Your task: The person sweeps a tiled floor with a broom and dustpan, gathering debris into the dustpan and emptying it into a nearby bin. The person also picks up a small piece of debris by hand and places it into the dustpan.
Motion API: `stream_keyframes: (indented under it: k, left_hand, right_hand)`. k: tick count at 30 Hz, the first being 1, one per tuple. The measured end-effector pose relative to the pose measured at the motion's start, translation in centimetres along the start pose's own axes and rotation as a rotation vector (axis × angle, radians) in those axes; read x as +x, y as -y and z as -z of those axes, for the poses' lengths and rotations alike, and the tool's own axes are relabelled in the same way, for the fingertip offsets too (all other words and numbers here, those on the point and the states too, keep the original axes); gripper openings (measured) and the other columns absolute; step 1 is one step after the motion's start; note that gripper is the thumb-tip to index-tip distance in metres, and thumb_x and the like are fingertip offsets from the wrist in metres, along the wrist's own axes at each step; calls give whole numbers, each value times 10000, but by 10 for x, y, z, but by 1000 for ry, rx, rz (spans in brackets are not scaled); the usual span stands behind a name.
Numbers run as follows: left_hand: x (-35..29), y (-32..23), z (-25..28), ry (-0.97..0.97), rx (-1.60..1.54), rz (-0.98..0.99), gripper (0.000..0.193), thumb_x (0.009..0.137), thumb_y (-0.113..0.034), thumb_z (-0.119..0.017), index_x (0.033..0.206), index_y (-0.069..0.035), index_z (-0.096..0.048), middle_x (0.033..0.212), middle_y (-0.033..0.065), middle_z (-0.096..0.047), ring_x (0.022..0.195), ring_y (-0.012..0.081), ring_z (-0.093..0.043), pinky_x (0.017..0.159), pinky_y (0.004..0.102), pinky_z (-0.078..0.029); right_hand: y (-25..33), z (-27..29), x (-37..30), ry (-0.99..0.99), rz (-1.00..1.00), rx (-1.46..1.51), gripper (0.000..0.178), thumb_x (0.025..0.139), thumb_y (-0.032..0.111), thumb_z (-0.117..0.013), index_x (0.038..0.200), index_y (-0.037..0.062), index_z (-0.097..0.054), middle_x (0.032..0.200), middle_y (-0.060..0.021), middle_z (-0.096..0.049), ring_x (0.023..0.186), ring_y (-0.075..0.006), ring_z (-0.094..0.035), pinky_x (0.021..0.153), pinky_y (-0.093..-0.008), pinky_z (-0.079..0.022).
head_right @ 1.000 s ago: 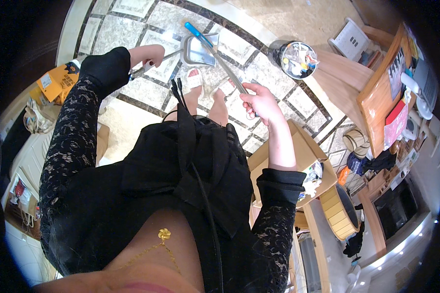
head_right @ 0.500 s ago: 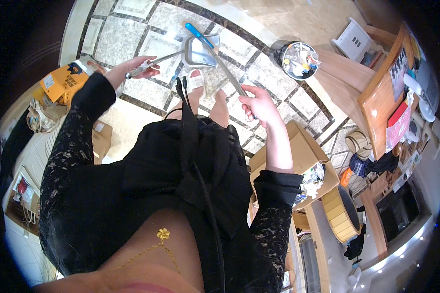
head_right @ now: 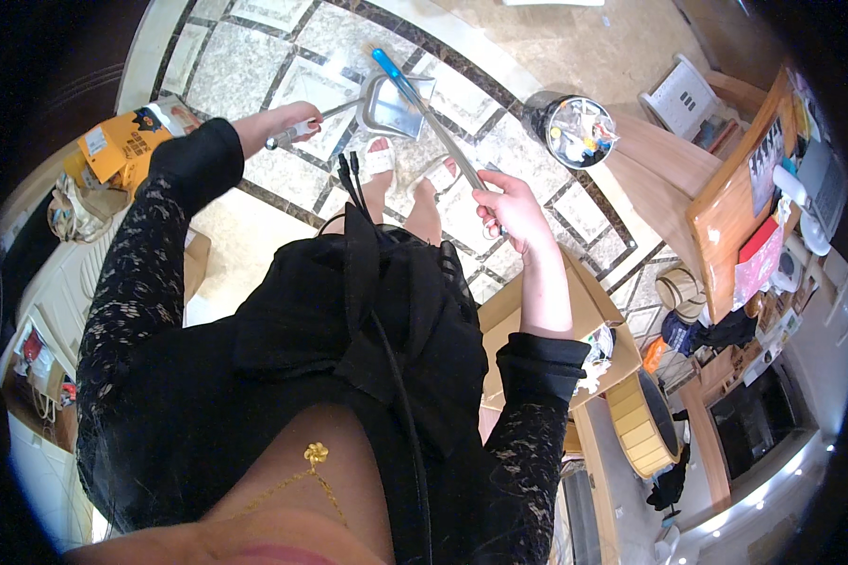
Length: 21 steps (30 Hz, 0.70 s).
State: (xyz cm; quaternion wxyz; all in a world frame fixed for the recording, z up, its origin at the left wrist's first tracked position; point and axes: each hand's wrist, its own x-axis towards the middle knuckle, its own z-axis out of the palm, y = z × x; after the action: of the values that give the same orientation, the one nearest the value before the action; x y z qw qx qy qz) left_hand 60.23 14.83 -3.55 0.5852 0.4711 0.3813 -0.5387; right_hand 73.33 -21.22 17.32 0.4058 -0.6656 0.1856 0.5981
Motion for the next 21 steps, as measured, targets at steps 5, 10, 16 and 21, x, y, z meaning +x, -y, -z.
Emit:
stream_keyframes:
  k: [5, 10, 16, 21]
  left_hand:
    - [28, -20, 2, -187, 274, -47, 161, 753, -138, -481, 614, -61, -506, 546, 71, -507, 441, 172, -501, 413, 306, -391]
    - [45, -27, 6, -126, 678, -59, 179, 735, -109, -498, 578, -26, -514, 562, 107, -527, 452, 199, -515, 418, 332, -395]
    - [48, -26, 13, 80, 907, -256, 131, 644, -113, -521, 588, 6, -524, 562, 115, -516, 474, 201, -503, 419, 341, -364]
    - [47, -31, 12, -46, 620, -110, 131, 656, -98, -477, 677, 18, -532, 656, 131, -548, 568, 214, -555, 457, 352, -385]
  right_hand:
    - [-1, 8, -3, -25, -39, -14, 472, 782, 43, -539, 1227, -34, -402, 588, -27, -483, 421, -68, -408, 354, -194, -298]
    - [-20, 2, 0, -5, -10, -29, 478, 786, 37, -532, 1236, -37, -389, 574, -27, -481, 410, -73, -408, 347, -202, -303]
    - [-43, 0, 4, 1, -4, -11, 483, 798, 46, -534, 1250, -19, -375, 552, -11, -470, 394, -60, -396, 329, -194, -297]
    - [-53, 11, 5, 20, 11, 42, 461, 780, 20, -519, 1222, -38, -402, 552, -25, -473, 404, -86, -411, 353, -221, -314]
